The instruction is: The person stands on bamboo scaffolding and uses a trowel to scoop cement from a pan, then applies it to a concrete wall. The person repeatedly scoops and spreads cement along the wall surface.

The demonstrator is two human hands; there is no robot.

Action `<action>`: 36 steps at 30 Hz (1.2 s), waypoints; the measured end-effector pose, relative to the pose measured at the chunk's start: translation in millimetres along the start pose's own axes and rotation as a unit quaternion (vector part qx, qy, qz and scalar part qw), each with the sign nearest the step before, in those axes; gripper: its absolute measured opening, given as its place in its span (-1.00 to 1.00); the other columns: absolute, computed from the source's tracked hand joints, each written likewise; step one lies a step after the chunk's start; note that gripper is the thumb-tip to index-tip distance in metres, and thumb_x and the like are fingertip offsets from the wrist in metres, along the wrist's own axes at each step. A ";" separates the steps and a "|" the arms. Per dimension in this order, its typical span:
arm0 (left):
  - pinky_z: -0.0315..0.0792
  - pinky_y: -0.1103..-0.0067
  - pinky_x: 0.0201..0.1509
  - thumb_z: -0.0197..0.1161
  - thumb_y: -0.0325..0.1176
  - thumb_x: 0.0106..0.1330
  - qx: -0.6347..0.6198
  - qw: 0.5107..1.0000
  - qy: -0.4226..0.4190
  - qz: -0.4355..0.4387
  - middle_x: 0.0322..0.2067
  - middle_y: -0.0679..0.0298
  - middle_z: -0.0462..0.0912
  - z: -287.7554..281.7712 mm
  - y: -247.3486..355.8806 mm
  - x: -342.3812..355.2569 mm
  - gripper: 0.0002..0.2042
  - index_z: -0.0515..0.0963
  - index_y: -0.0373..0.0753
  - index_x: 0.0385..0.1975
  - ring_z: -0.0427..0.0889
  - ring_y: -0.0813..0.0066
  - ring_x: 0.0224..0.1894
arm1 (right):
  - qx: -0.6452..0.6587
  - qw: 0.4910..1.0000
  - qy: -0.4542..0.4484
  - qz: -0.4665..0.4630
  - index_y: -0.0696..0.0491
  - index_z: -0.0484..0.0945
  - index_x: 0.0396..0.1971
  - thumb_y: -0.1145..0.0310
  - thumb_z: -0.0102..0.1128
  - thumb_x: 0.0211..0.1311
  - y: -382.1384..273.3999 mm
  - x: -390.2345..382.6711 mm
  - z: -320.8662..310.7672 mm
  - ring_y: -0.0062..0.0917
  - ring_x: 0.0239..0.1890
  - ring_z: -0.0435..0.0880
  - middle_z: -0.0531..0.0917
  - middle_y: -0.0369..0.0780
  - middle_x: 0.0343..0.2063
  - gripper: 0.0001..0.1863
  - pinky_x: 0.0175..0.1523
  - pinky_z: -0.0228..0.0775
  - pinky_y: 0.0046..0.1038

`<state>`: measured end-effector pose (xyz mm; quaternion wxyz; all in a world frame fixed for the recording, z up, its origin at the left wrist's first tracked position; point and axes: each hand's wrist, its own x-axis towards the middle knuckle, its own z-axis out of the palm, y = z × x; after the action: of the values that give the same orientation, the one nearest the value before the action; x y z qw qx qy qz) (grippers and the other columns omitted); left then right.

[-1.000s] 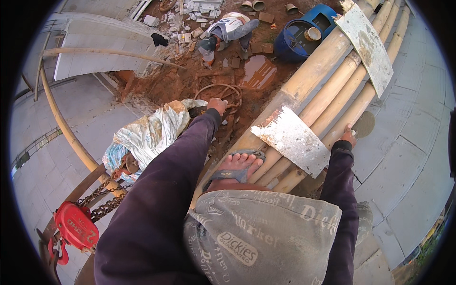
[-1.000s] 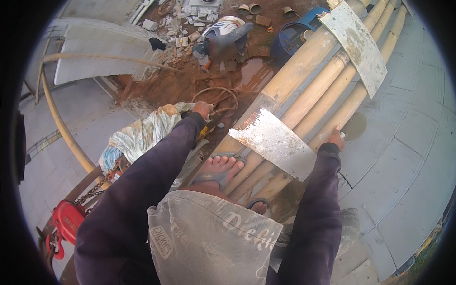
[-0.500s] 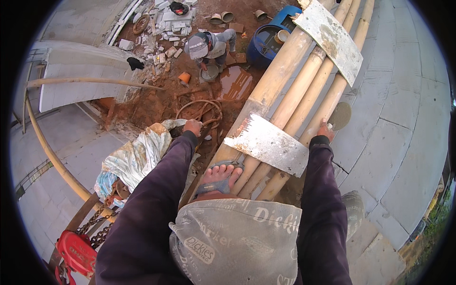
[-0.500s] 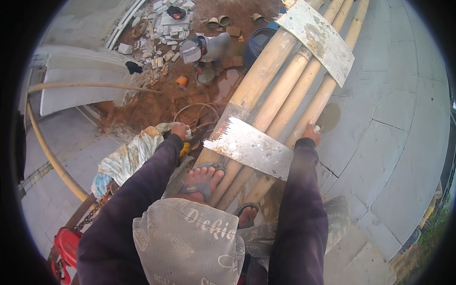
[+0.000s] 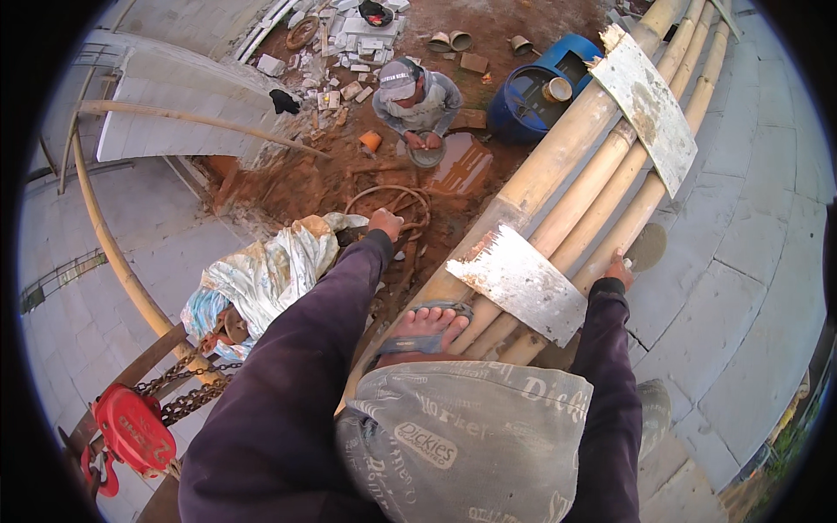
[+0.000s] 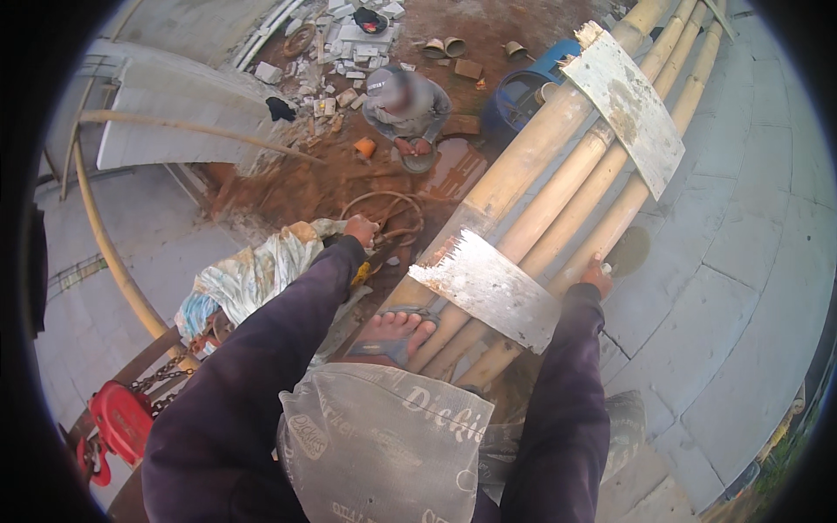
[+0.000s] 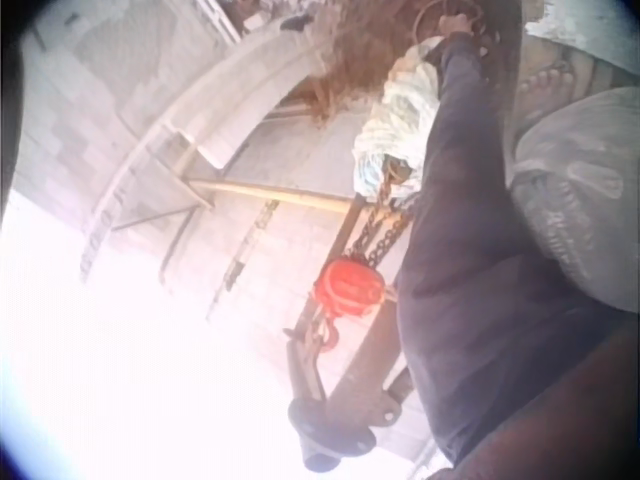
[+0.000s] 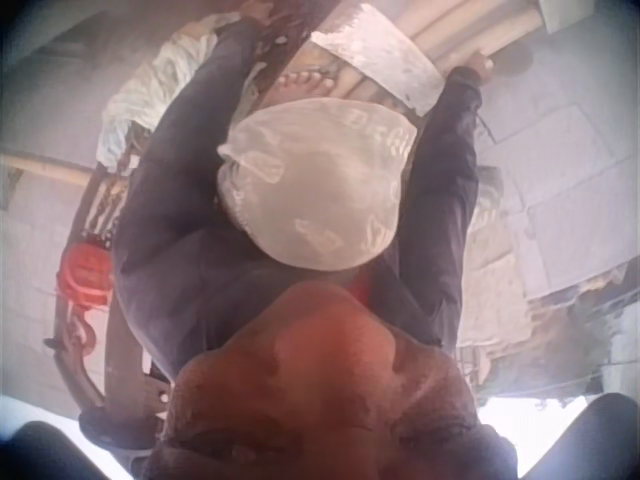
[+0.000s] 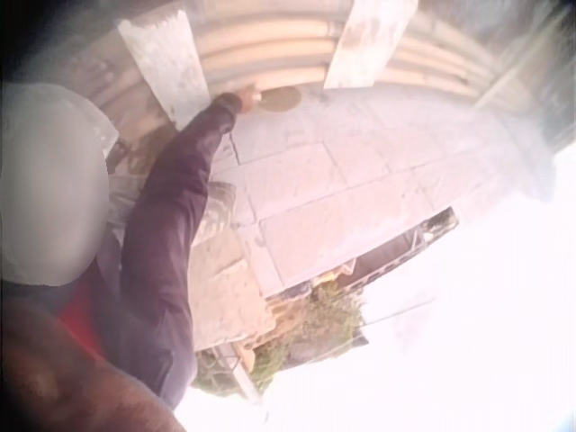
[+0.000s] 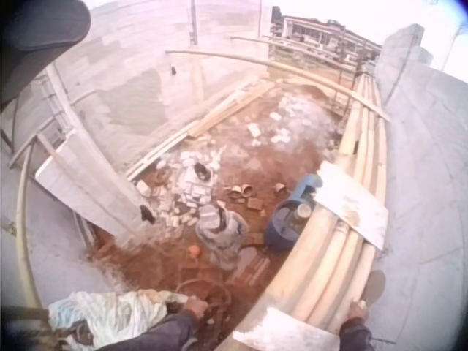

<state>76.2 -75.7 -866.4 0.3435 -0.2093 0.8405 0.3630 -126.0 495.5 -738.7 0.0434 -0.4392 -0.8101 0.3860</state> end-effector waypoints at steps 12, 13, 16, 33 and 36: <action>0.47 0.34 -0.40 0.26 -0.29 0.21 0.050 0.996 0.042 0.067 -0.60 0.05 0.58 7.6 17.1 -29.2 -0.76 0.54 -0.41 -0.44 0.60 0.18 -0.53 | 0.048 0.999 -0.017 -0.006 0.40 0.56 -0.25 -0.01 0.38 0.04 -14.9 -21.2 -3.8 -0.21 -0.31 0.64 0.67 0.04 -0.33 -0.35 -0.15 0.44 -0.31; 0.48 0.34 -0.34 0.30 -0.29 0.14 0.015 0.999 0.036 0.029 -0.55 0.09 0.60 9.6 16.6 -29.4 -0.78 0.56 -0.34 -0.41 0.59 0.18 -0.45 | 0.038 0.999 -0.018 -0.009 0.40 0.56 -0.25 -0.01 0.37 0.04 -16.7 -22.2 -2.4 -0.21 -0.31 0.64 0.67 0.04 -0.33 -0.36 -0.16 0.44 -0.31; 0.48 0.33 -0.06 0.46 -0.30 -0.12 0.049 0.998 0.012 -0.032 -0.33 0.27 0.66 12.9 10.5 -29.1 -0.67 0.63 -0.11 -0.27 0.56 0.21 -0.11 | 0.025 0.999 -0.020 -0.002 0.39 0.56 -0.25 -0.03 0.35 0.06 -23.1 -28.6 0.9 -0.21 -0.32 0.64 0.67 0.04 -0.34 -0.34 -0.16 0.44 -0.32; 0.46 0.40 -0.01 0.32 -0.33 0.12 -0.249 0.937 0.125 -0.209 -0.22 0.09 0.64 -0.3 32.8 -25.5 -0.77 0.58 -0.25 -0.26 0.59 0.16 -0.11 | 0.060 0.997 -0.052 0.022 0.38 0.56 -0.22 0.01 0.37 0.04 -23.0 -23.2 -5.2 -0.28 -0.35 0.62 0.66 -0.01 -0.32 -0.37 -0.21 0.47 -0.30; 0.45 0.35 -0.03 0.28 -0.32 0.15 -0.184 0.947 0.162 -0.208 -0.21 0.01 0.62 -18.9 55.9 -45.3 -0.77 0.53 -0.28 -0.24 0.60 0.06 -0.14 | 0.060 0.997 -0.049 0.015 0.36 0.58 -0.24 -0.04 0.37 0.03 -19.5 -24.2 -5.8 -0.30 -0.37 0.62 0.67 -0.02 -0.34 -0.35 -0.22 0.45 -0.32</action>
<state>65.2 -49.0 -797.8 0.2261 -0.4951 0.7412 0.3929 -122.0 474.7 -715.1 0.0240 -0.4281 -0.7803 0.4553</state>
